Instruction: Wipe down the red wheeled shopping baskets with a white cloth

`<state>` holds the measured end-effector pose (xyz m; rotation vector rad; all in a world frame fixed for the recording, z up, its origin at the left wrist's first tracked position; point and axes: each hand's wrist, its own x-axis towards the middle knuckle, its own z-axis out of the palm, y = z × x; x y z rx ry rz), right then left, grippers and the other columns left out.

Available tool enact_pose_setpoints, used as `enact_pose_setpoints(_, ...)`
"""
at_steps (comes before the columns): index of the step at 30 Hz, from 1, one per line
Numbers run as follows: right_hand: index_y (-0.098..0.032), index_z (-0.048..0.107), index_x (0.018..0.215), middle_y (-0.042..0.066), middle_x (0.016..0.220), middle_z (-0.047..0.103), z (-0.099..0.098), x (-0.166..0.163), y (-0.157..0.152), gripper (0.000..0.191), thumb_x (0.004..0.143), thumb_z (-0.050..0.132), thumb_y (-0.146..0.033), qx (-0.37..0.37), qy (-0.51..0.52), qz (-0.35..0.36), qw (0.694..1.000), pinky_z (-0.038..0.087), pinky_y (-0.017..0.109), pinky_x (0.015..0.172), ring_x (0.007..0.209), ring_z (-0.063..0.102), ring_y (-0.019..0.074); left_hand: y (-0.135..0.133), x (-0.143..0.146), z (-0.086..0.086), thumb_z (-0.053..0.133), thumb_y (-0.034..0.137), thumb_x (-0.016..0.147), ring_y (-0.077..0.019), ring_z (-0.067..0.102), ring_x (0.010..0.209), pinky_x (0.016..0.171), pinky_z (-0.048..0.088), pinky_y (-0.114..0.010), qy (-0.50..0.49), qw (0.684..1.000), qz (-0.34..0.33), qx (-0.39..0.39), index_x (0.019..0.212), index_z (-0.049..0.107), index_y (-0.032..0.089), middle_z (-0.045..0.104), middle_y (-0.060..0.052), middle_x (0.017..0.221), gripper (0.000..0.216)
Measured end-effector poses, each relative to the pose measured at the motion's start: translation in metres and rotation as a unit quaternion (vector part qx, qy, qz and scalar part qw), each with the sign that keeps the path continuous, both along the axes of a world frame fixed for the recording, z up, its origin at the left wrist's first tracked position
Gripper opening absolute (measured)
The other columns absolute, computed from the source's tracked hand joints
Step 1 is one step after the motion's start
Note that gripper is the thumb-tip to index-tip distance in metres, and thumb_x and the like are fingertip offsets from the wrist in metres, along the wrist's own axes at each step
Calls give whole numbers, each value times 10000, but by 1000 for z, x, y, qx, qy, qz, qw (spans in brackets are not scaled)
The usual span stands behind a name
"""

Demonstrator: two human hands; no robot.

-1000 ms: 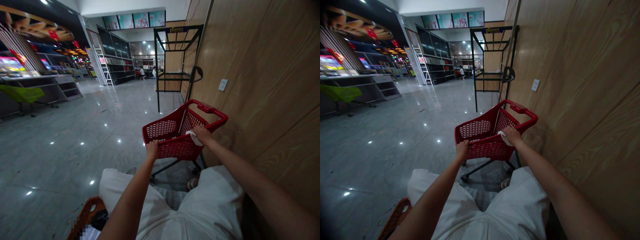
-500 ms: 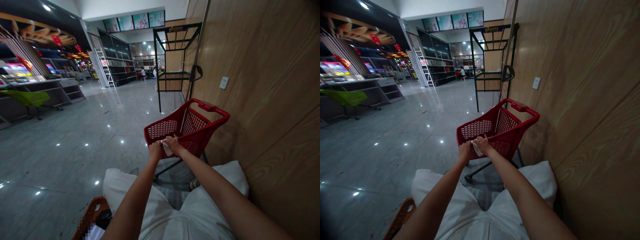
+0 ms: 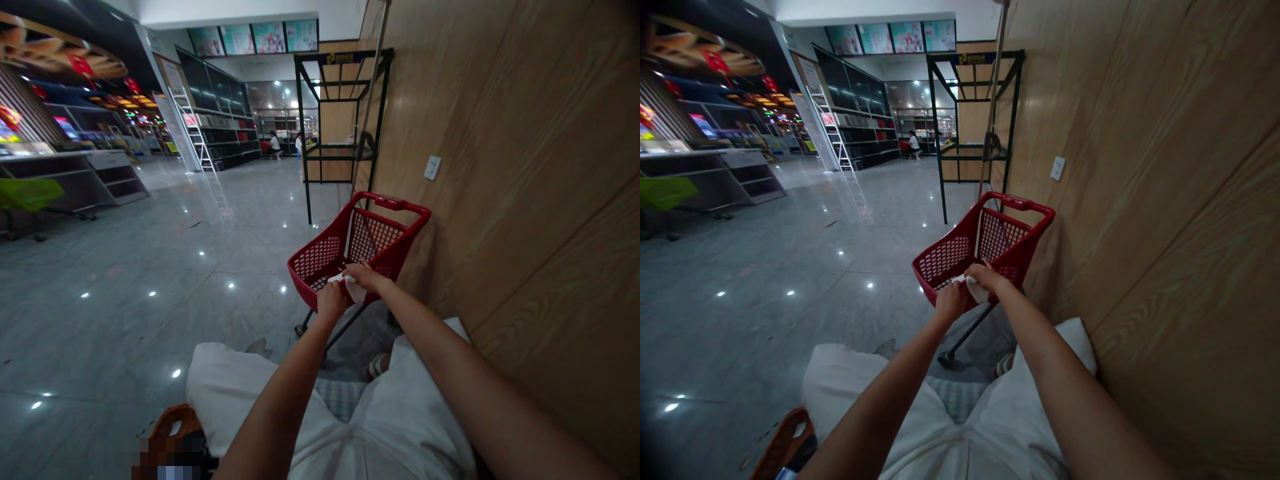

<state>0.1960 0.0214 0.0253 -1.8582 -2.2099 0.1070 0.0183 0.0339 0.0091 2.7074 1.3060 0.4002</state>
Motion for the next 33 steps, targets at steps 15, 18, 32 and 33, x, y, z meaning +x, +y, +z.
enact_pose_setpoints(15,-205,528,1276,104,1170,605,-40,-54,-41,431,847,556,-173,82,-89,39,992,294,454,1062,1124,514,220,84,-56,-6,609,400,804,-282,491,1183,1094,266,-401,104,990,-79,52,1036,613,204,628,-130,1108,304)
enact_pose_setpoints(18,-189,473,1329,111,1138,619,-58,-102,-37,447,884,516,-191,144,-89,-70,983,305,437,1055,1071,537,216,75,-62,-12,596,418,808,-294,510,1150,1085,286,-409,101,989,-65,82,1021,600,182,627,-142,1086,318)
enact_pose_setpoints(32,-187,469,1312,129,1340,502,-75,-59,-50,408,905,450,-208,254,-120,-113,953,273,464,1075,1245,427,248,47,-62,-20,600,397,811,-256,565,1049,1065,323,-430,-12,986,-121,113,1000,584,177,640,-102,1021,291)
enact_pose_setpoints(33,-174,461,1318,141,1365,475,-78,-49,-52,416,904,451,-221,260,-121,-127,950,268,474,1077,1273,395,258,47,-62,-19,613,390,801,-252,566,1067,1087,297,-440,-15,984,-143,107,1026,585,191,641,-93,1054,301)
